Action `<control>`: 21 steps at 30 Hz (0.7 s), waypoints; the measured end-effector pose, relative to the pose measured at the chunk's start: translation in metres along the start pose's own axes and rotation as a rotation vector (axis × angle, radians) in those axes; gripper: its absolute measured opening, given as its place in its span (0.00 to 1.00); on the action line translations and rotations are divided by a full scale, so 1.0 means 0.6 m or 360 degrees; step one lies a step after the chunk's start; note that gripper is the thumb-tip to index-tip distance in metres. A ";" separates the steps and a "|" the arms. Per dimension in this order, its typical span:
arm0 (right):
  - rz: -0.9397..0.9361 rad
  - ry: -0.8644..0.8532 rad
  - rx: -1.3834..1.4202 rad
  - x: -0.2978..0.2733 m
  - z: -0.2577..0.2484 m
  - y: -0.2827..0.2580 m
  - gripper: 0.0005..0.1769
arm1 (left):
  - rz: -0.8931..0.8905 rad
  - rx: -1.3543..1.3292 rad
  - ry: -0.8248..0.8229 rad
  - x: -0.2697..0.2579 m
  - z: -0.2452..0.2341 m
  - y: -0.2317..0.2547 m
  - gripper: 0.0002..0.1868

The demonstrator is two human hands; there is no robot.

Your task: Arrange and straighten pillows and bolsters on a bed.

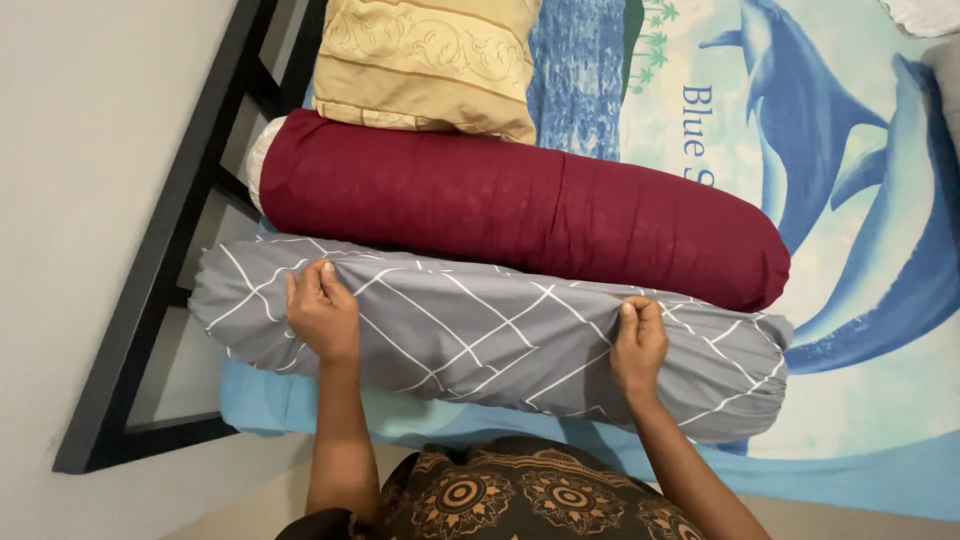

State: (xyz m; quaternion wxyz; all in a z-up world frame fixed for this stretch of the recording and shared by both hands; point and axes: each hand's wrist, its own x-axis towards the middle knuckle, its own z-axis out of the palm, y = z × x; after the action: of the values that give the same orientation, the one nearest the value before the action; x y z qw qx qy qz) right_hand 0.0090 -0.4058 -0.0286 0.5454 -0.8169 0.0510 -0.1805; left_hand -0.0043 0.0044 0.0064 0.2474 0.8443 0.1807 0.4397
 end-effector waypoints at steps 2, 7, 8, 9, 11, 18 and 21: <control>0.0001 0.0011 -0.0061 0.002 0.007 -0.003 0.06 | 0.0021 0.0038 -0.0046 -0.005 0.012 -0.014 0.06; -0.0194 -0.0080 -0.0117 0.005 0.018 -0.003 0.06 | -0.0009 0.0071 -0.0229 -0.001 0.024 -0.006 0.07; -0.0280 -0.0129 -0.0219 0.005 0.019 -0.004 0.05 | 0.0032 0.0069 -0.0306 0.000 0.026 -0.003 0.08; -0.0365 -0.0177 -0.0321 0.006 0.021 -0.004 0.05 | 0.0074 0.0068 -0.0384 0.000 0.029 0.001 0.08; -0.0427 -0.0247 -0.0459 0.003 0.026 0.006 0.08 | 0.0087 0.0096 -0.0505 -0.008 0.030 0.013 0.10; -0.0635 -0.0538 -0.0976 -0.024 0.036 -0.027 0.33 | 0.0250 0.0160 -0.0977 -0.075 0.057 0.071 0.33; -0.0640 -0.0659 -0.1164 -0.032 0.042 -0.052 0.40 | 0.0311 0.0133 -0.1091 -0.090 0.048 0.117 0.37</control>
State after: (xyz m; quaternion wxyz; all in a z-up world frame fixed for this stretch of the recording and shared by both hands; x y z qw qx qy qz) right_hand -0.0036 -0.3659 -0.0137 0.1745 -0.9681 -0.1581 -0.0860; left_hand -0.0035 -0.0882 -0.0026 0.2156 0.9654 0.0234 0.1446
